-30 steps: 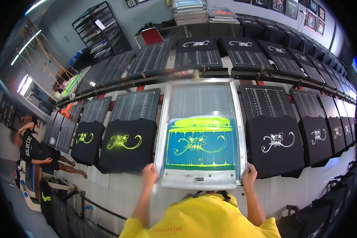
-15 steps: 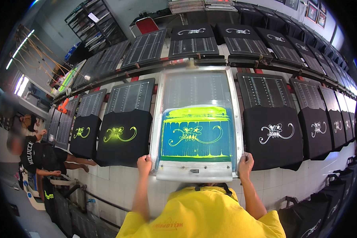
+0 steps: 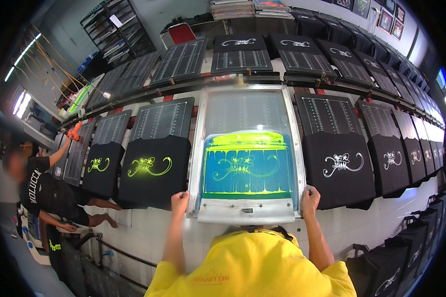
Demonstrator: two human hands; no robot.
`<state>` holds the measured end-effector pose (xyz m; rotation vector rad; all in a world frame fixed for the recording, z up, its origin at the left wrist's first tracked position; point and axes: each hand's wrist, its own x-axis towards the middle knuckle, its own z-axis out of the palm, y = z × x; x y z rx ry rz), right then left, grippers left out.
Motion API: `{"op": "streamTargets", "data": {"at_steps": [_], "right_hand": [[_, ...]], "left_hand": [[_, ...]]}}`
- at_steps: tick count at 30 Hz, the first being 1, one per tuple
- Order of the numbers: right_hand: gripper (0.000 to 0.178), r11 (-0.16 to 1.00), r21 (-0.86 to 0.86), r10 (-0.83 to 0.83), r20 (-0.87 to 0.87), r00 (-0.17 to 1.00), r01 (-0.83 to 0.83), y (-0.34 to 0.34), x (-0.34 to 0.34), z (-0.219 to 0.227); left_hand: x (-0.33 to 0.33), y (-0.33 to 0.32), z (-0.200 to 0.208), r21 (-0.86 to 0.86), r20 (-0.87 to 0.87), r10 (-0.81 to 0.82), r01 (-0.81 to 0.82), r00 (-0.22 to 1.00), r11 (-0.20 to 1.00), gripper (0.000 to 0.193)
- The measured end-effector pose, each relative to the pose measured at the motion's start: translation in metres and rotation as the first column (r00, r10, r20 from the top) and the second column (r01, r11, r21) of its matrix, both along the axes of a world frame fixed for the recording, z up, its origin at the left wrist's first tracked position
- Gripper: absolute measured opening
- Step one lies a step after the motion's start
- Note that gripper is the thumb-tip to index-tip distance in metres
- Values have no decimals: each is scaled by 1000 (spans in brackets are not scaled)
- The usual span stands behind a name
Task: The person is screen printing designs onto black t-shirts using a squeegee to apply green ink through a screen mesh onto t-shirts at multiple printing stations.
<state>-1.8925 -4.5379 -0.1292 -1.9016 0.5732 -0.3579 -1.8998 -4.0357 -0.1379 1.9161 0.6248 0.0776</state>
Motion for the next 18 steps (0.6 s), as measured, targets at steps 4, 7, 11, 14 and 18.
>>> {"op": "streamTargets", "data": {"at_steps": [4,7,11,14,18], "right_hand": [[22,999,34,-19,20,1000,18,-4,-10,0],[21,999,27,-31,5,1000,31,-13,-22,13],[25,998,-11,-54,61,997,55,-55,-31,32],[25,990,-46,-127,100,987,132,-95,-49,46],[25,948,-164,-260,90,962,271,-163,-105,45]], "left_hand": [[-8,-13,3,-122,121,115,-100,986,987,26],[-11,-28,25,-49,188,88,-80,978,996,24],[0,-63,33,-38,165,29,-23,986,999,29],[14,-112,55,-173,150,-47,73,988,982,29],[24,-181,51,-81,291,-182,214,939,974,25]]}}
